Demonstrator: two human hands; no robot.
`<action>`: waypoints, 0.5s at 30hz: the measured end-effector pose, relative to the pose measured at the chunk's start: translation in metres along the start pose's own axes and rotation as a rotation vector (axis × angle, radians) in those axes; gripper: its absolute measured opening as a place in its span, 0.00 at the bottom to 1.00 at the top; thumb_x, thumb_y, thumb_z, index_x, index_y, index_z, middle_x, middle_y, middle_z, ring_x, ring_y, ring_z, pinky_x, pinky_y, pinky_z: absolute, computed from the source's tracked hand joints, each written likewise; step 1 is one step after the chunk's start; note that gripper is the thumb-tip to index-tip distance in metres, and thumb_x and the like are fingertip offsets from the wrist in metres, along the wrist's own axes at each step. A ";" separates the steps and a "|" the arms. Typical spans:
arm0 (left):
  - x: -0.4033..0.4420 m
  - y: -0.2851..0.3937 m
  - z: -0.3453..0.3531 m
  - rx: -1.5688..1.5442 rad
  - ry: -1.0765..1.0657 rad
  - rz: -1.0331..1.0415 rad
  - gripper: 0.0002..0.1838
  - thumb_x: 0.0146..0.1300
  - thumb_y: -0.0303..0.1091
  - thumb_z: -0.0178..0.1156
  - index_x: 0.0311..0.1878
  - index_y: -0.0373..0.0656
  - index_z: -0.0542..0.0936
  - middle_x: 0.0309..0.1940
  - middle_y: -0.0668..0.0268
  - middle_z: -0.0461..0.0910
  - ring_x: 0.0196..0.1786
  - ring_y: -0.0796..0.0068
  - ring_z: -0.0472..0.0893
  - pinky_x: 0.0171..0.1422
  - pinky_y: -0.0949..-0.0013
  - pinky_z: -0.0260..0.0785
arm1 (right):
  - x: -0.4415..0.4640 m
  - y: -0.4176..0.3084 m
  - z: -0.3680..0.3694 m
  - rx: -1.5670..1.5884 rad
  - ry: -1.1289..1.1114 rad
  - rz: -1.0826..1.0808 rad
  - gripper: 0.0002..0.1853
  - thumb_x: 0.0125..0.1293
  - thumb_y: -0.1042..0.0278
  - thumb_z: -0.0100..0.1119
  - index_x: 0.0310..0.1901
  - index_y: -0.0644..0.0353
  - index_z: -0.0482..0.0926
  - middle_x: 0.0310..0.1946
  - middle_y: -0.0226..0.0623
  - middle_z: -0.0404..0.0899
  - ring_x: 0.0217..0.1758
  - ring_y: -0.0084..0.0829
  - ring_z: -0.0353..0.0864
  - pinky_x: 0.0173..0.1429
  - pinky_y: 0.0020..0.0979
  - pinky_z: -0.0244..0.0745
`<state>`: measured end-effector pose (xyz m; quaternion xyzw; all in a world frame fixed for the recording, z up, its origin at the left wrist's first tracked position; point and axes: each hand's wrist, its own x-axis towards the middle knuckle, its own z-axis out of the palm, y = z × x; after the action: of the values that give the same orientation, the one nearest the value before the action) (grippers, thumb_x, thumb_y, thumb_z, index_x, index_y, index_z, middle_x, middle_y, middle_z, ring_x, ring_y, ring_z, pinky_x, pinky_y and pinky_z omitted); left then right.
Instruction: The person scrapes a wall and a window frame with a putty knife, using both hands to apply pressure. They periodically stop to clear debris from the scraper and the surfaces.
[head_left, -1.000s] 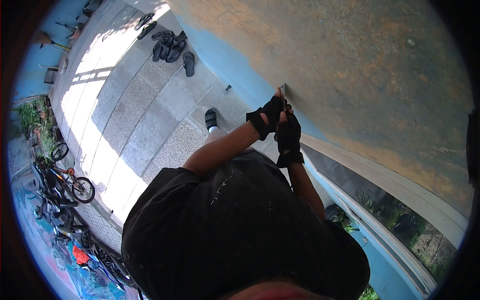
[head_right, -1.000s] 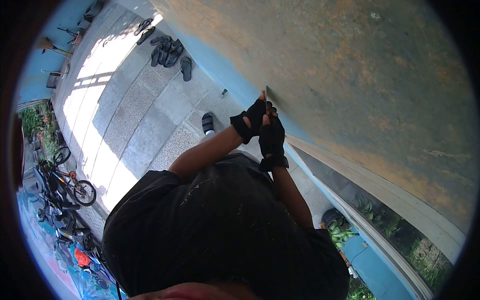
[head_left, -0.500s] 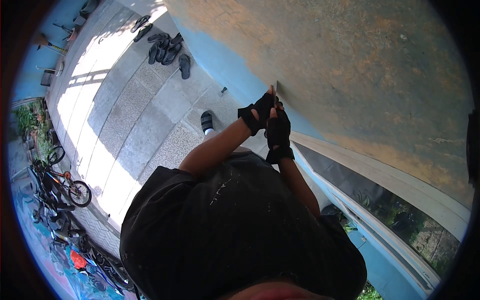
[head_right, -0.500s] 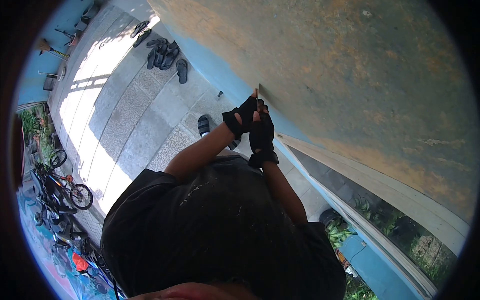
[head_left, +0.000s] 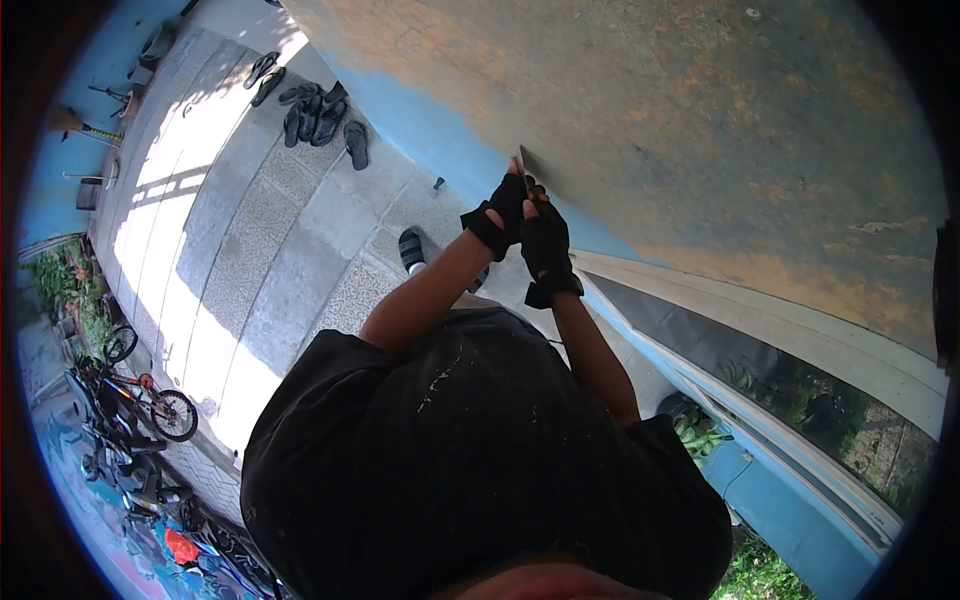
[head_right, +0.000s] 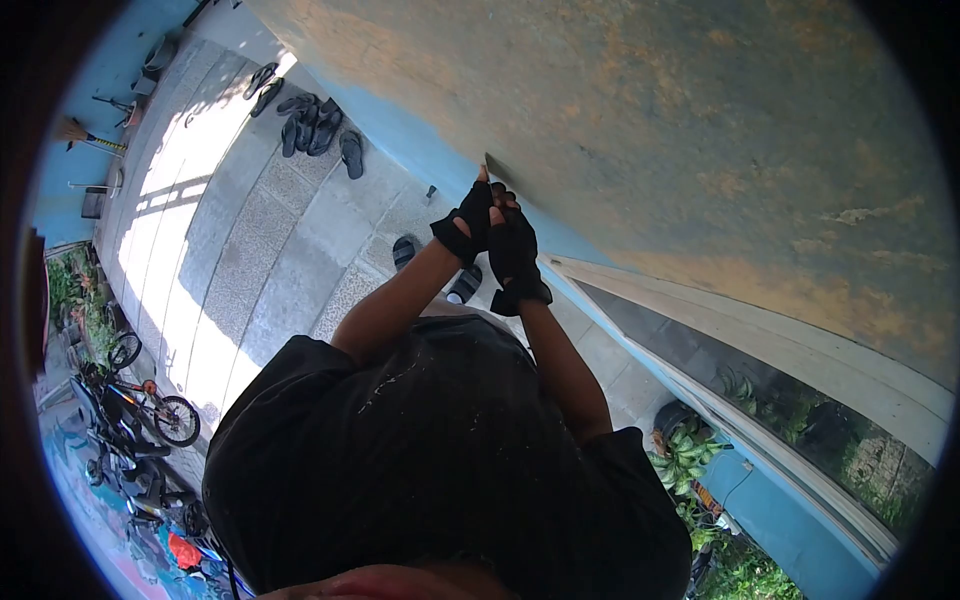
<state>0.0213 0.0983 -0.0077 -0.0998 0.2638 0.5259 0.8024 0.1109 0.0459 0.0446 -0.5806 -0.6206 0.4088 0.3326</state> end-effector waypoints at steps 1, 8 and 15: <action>-0.006 -0.010 0.004 0.000 0.004 0.001 0.33 0.64 0.70 0.45 0.19 0.48 0.66 0.19 0.67 0.67 0.30 0.66 0.73 0.37 0.65 0.70 | -0.009 -0.001 -0.009 0.016 0.015 0.045 0.17 0.72 0.59 0.49 0.52 0.64 0.76 0.39 0.34 0.81 0.40 0.25 0.77 0.47 0.27 0.72; 0.002 0.005 -0.002 0.062 -0.020 0.064 0.33 0.64 0.70 0.45 0.19 0.49 0.64 0.19 0.67 0.67 0.30 0.67 0.72 0.37 0.65 0.70 | 0.015 0.010 0.006 0.085 -0.020 0.008 0.17 0.72 0.59 0.50 0.50 0.64 0.77 0.36 0.31 0.79 0.35 0.22 0.75 0.41 0.25 0.71; 0.002 -0.001 -0.005 0.042 -0.046 -0.049 0.34 0.64 0.70 0.44 0.16 0.50 0.63 0.17 0.69 0.64 0.30 0.68 0.71 0.33 0.66 0.66 | 0.005 0.006 0.003 0.036 0.006 0.044 0.17 0.72 0.58 0.50 0.49 0.64 0.77 0.30 0.30 0.79 0.30 0.22 0.73 0.36 0.27 0.69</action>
<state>0.0208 0.0975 -0.0129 -0.0771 0.2538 0.5024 0.8229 0.1099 0.0506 0.0375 -0.5894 -0.5991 0.4254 0.3357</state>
